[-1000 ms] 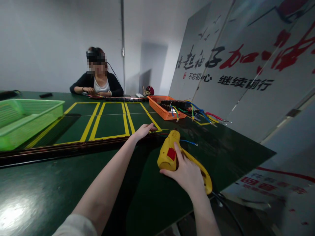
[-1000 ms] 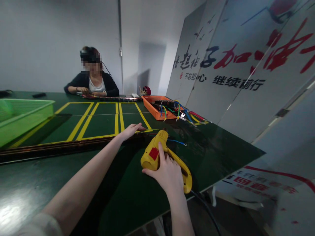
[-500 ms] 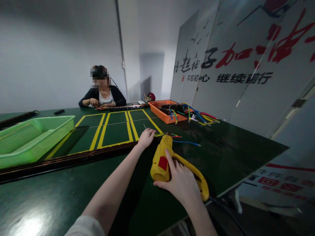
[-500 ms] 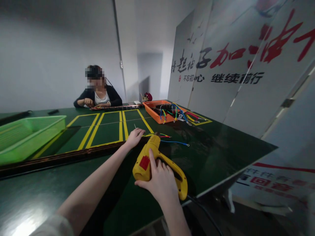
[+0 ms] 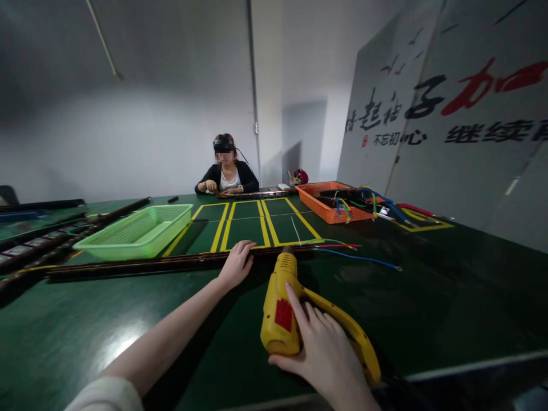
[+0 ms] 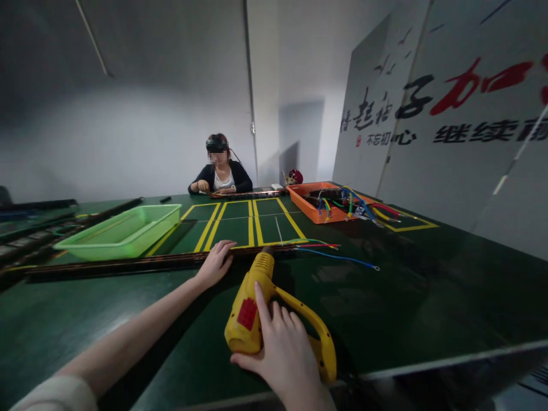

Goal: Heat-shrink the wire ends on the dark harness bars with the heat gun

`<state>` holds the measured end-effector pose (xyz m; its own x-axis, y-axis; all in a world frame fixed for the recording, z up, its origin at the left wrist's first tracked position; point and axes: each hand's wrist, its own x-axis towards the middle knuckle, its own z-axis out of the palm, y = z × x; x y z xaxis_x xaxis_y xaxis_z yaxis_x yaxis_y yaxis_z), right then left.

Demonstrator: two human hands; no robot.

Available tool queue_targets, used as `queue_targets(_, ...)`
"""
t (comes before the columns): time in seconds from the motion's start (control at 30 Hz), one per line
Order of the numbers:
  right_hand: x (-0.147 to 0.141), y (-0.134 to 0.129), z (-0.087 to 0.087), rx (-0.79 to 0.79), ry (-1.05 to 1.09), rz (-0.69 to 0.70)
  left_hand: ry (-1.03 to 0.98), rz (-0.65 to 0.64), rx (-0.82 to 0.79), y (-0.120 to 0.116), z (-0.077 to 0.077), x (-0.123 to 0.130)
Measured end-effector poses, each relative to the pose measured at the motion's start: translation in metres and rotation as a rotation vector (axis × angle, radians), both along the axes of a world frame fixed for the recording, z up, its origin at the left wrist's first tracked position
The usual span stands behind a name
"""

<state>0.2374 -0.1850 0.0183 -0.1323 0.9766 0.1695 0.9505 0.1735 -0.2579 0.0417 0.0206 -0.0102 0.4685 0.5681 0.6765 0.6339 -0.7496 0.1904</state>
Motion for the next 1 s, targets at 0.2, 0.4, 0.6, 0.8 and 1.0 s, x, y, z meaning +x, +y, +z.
queue_targets(0.2, -0.023, -0.009, 0.002, -0.043, -0.007, 0.113, -0.016, 0.002, -0.127, -0.032, -0.001, -0.066)
queue_targets(0.4, -0.048, -0.007, -0.013, 0.247, -0.171, 0.357, -0.074, -0.027, -0.264, -0.061, -0.001, -0.101)
queue_targets(0.6, -0.077, 0.006, -0.029, 0.526, -0.28, 0.472, -0.288, -0.127, -0.272, -0.07, 0.007, -0.099)
queue_targets(0.8, -0.11, 0.027, -0.012, 0.23, -0.198, 0.653, -0.533, -0.085, -0.322, -0.065, 0.013, -0.113)
queue_targets(1.0, -0.128, 0.073, -0.005, 0.073, 0.015, 0.842, -0.553, -0.072, -0.406, -0.061, 0.03, -0.138)
